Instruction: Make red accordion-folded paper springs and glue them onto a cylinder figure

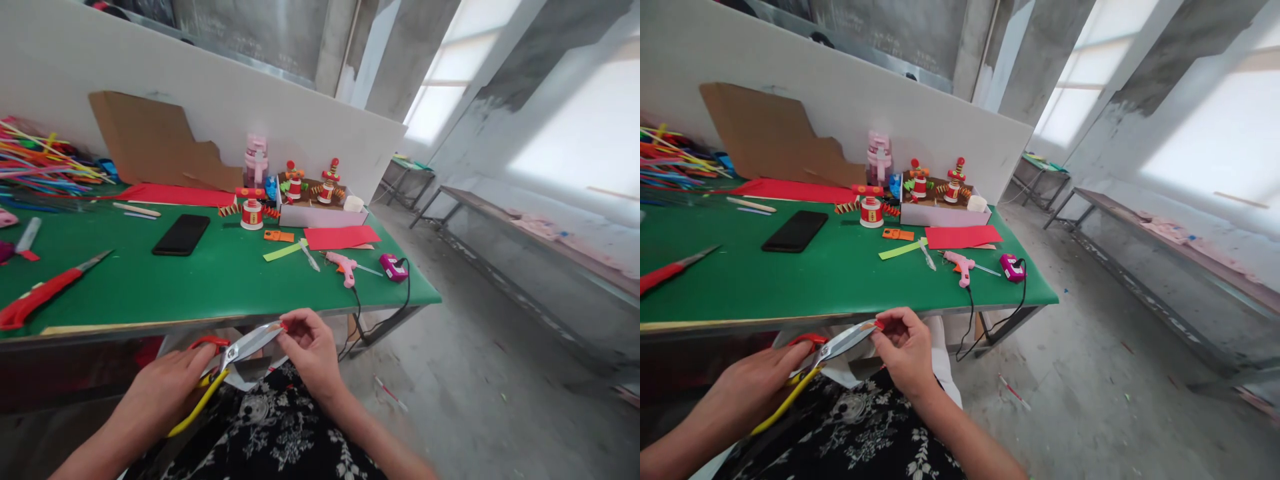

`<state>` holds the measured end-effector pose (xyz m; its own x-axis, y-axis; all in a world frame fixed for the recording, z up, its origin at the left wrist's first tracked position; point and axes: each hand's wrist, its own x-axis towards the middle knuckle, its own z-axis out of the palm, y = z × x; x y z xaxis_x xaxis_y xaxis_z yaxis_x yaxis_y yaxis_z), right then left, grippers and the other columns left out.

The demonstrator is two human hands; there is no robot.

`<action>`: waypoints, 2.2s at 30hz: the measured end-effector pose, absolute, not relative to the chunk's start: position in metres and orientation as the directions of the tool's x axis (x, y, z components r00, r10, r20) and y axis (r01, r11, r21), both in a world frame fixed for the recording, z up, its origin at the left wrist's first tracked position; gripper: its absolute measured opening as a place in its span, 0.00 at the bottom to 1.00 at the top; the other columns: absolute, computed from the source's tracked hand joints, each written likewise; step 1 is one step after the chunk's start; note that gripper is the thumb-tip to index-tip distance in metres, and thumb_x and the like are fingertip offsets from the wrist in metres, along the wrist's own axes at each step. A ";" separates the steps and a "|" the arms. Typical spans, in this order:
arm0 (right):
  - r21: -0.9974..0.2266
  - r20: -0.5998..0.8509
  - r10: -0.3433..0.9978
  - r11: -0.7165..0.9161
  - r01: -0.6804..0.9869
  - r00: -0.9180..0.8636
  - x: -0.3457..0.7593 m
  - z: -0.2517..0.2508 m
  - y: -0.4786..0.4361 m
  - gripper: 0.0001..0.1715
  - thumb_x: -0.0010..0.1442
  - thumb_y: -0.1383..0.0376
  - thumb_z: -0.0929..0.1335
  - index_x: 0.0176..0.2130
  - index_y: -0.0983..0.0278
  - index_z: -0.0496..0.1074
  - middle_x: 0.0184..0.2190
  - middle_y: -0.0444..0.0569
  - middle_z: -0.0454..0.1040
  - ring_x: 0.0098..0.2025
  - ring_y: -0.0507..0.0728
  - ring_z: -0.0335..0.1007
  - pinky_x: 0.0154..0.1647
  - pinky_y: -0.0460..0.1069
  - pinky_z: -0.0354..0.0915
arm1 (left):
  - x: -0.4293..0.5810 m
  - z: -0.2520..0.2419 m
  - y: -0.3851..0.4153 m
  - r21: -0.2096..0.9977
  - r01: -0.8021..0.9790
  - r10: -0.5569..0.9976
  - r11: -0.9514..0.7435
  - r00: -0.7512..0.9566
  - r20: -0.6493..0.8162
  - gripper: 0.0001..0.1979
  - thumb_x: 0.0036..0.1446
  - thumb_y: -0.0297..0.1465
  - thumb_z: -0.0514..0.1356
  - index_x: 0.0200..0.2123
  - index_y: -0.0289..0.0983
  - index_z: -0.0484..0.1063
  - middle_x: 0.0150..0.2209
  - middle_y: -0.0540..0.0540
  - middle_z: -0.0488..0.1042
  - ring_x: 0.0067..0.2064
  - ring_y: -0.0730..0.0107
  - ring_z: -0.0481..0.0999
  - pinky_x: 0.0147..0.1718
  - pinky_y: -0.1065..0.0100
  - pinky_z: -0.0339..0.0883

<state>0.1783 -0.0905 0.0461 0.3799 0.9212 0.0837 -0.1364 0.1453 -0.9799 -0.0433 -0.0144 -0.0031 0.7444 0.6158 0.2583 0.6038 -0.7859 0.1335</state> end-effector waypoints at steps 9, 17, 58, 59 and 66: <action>-0.967 0.006 0.919 0.106 -0.231 0.395 0.178 0.047 -0.089 0.11 0.46 0.65 0.76 0.33 0.61 0.75 0.30 0.43 0.76 0.32 0.51 0.72 0.36 0.45 0.71 | -0.041 -0.012 -0.018 0.064 0.603 0.585 -0.795 0.735 0.342 0.16 0.59 0.26 0.45 0.39 0.39 0.72 0.30 0.44 0.79 0.29 0.60 0.78 0.29 0.66 0.68; -0.947 -0.050 0.922 0.077 -0.311 0.383 0.176 0.050 -0.088 0.12 0.44 0.64 0.77 0.31 0.62 0.75 0.27 0.42 0.77 0.29 0.50 0.72 0.34 0.45 0.71 | -0.045 -0.023 -0.010 -0.019 0.608 0.554 -0.794 0.737 0.388 0.15 0.60 0.27 0.46 0.39 0.38 0.73 0.30 0.42 0.80 0.31 0.60 0.79 0.32 0.65 0.68; -0.797 -0.081 0.948 0.124 -0.591 0.308 0.215 0.063 0.054 0.23 0.35 0.63 0.82 0.32 0.65 0.77 0.27 0.42 0.77 0.27 0.48 0.73 0.33 0.43 0.71 | -0.055 0.031 0.160 0.369 0.654 0.750 -0.660 0.594 0.290 0.19 0.62 0.44 0.46 0.26 0.41 0.67 0.17 0.56 0.66 0.19 0.73 0.63 0.23 0.74 0.46; -0.790 -0.092 0.954 0.105 -0.604 0.286 0.215 0.060 0.068 0.22 0.33 0.64 0.82 0.30 0.66 0.77 0.26 0.42 0.77 0.27 0.48 0.73 0.33 0.43 0.71 | -0.059 0.029 0.162 0.382 0.636 0.741 -0.670 0.601 0.299 0.19 0.62 0.43 0.46 0.28 0.41 0.69 0.19 0.55 0.69 0.21 0.72 0.64 0.24 0.74 0.49; -0.781 -0.117 0.970 0.042 -0.623 0.212 0.204 0.041 0.144 0.18 0.35 0.65 0.81 0.26 0.65 0.74 0.23 0.42 0.77 0.26 0.48 0.73 0.33 0.44 0.72 | -0.050 0.050 0.172 0.340 0.563 0.657 -0.753 0.671 0.344 0.14 0.57 0.38 0.53 0.38 0.42 0.78 0.40 0.43 0.80 0.39 0.58 0.74 0.37 0.65 0.64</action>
<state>0.2043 0.1437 0.0411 0.2121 0.9702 -0.1170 -0.6234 0.0421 -0.7808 -0.0504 0.1723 0.0496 0.6712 0.6568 0.3437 0.5628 -0.7533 0.3403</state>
